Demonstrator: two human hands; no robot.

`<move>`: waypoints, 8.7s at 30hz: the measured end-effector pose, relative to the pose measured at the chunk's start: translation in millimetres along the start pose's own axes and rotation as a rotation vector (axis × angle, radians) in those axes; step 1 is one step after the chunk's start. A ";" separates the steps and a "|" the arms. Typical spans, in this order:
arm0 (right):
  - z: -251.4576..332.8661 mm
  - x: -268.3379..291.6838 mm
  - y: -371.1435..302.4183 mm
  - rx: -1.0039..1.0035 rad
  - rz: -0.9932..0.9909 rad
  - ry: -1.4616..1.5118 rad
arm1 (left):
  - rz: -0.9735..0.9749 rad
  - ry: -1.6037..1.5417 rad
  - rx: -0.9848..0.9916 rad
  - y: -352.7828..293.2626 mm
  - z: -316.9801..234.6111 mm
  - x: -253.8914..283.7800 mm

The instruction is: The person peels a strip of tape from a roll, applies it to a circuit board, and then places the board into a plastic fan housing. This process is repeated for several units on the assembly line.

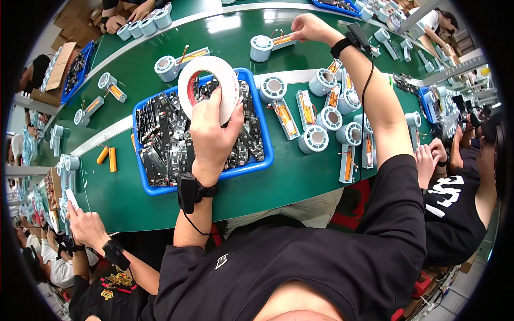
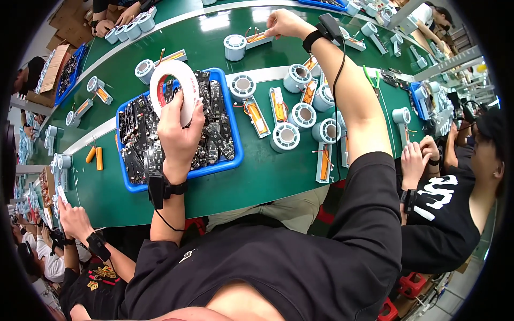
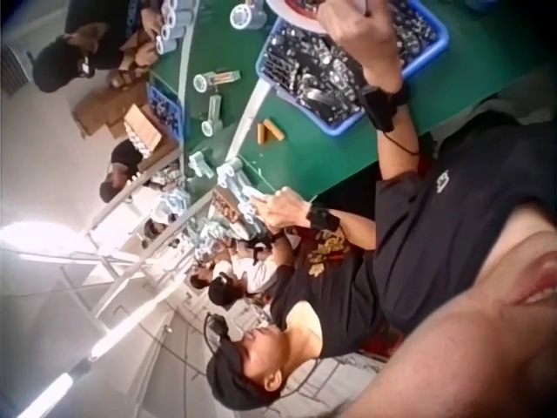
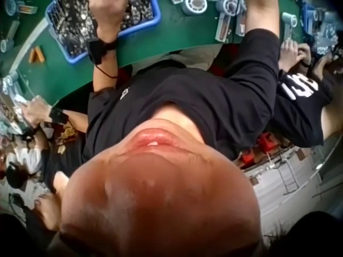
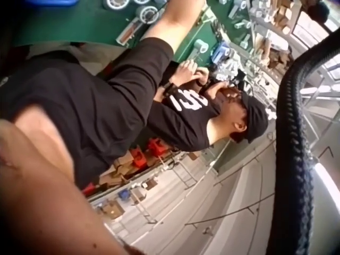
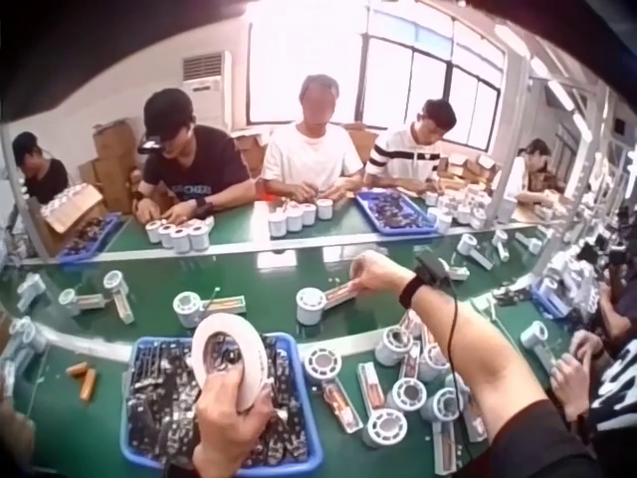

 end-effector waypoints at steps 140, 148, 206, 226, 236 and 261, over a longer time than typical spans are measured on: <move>-134.4 23.0 -27.1 -0.464 -0.049 0.084 | -0.507 -0.453 0.478 -66.8 49.9 229.2; 150.7 30.9 -52.8 0.439 -0.178 -0.139 | 0.205 -0.157 0.223 21.2 8.2 72.9; 93.2 -43.6 13.0 0.292 0.398 -0.774 | -0.056 0.218 -0.023 2.5 32.0 38.7; 76.1 -47.5 9.0 0.427 0.263 -1.216 | 0.017 0.232 -0.029 2.9 30.3 29.0; 96.9 -24.0 18.2 0.427 -0.044 -1.458 | 0.052 0.192 -0.064 1.4 24.0 26.7; 285.0 -80.3 -182.6 0.760 -0.359 -0.089 | -0.013 -0.235 0.002 1.7 13.6 29.6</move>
Point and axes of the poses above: each hand's wrist, its own y-axis towards the middle knuckle, its own x-axis out of the back of the hand, z = x × y, the point moved 7 cm from there along y, towards the middle knuckle, and after that the axes turned 4 degrees about z, right-handed, at the moved point
